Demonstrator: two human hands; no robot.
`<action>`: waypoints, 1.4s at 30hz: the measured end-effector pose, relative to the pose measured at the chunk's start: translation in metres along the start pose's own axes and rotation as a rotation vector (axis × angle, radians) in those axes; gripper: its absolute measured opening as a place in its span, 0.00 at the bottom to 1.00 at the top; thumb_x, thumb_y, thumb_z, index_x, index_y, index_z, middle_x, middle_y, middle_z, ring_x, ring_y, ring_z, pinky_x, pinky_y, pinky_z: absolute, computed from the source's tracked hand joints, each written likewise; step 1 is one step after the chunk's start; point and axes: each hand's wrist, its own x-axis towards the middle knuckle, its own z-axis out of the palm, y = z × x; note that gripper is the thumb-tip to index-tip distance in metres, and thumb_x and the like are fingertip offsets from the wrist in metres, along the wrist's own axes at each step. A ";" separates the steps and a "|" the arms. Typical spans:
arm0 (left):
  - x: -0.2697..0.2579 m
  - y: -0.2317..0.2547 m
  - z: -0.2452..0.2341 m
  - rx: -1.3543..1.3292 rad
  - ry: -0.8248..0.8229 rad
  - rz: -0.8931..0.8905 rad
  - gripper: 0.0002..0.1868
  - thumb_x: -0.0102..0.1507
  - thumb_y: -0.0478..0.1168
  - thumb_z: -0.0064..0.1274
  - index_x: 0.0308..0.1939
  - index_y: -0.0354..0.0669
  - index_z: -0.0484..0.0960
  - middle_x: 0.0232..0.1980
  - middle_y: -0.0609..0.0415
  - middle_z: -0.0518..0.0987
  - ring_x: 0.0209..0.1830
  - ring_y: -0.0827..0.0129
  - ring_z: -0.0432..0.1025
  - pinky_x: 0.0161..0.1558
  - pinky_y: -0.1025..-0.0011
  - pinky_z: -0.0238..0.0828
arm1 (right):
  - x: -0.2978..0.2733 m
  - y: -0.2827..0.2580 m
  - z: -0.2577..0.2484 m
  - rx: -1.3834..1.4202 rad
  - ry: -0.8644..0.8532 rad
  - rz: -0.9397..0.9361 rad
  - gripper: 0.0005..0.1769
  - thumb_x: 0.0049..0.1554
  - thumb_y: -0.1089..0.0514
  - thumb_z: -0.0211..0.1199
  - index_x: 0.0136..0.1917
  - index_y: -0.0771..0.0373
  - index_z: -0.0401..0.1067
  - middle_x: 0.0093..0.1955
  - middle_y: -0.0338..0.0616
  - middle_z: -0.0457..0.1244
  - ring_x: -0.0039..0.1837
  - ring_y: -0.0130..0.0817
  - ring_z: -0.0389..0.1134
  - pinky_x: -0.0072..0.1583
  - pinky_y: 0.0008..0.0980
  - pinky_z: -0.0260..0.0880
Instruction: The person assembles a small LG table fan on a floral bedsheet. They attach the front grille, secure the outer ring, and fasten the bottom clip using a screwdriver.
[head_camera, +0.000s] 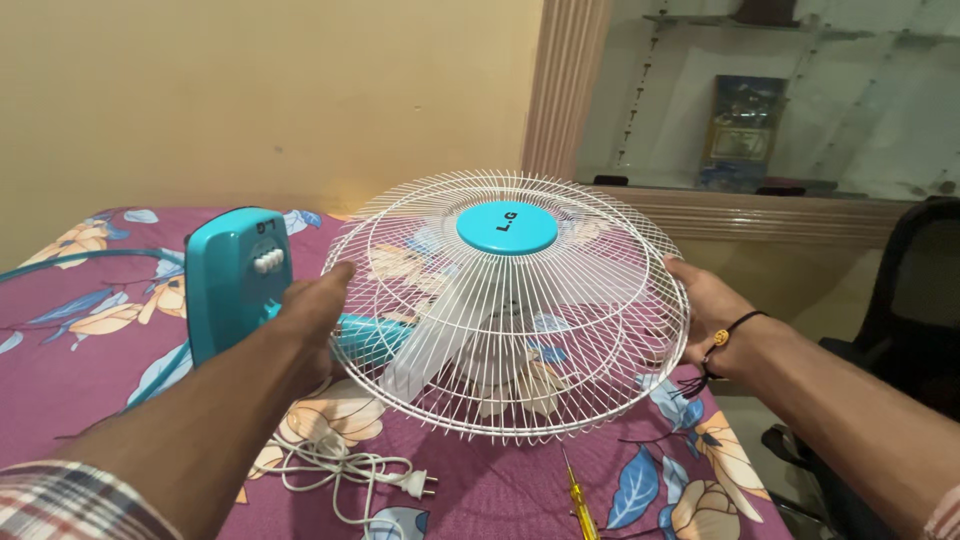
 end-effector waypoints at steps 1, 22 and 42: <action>-0.002 0.000 -0.001 -0.015 -0.013 -0.008 0.39 0.64 0.53 0.48 0.76 0.42 0.57 0.75 0.38 0.65 0.66 0.46 0.71 0.61 0.39 0.75 | -0.001 0.000 0.001 0.004 -0.038 -0.014 0.32 0.66 0.41 0.40 0.71 0.63 0.65 0.67 0.52 0.65 0.63 0.41 0.69 0.65 0.53 0.70; 0.014 -0.031 -0.005 0.060 0.072 0.051 0.51 0.63 0.61 0.52 0.82 0.43 0.48 0.82 0.38 0.56 0.78 0.43 0.58 0.67 0.40 0.65 | -0.018 0.015 -0.005 0.196 -0.107 -0.011 0.33 0.65 0.36 0.43 0.71 0.59 0.65 0.65 0.51 0.65 0.65 0.45 0.68 0.67 0.58 0.67; -0.012 -0.042 -0.018 0.021 0.031 0.010 0.39 0.62 0.65 0.48 0.71 0.49 0.63 0.61 0.43 0.73 0.52 0.53 0.73 0.46 0.46 0.74 | -0.028 0.022 -0.014 0.074 0.134 0.029 0.50 0.59 0.28 0.48 0.79 0.65 0.47 0.73 0.63 0.55 0.75 0.57 0.60 0.65 0.79 0.62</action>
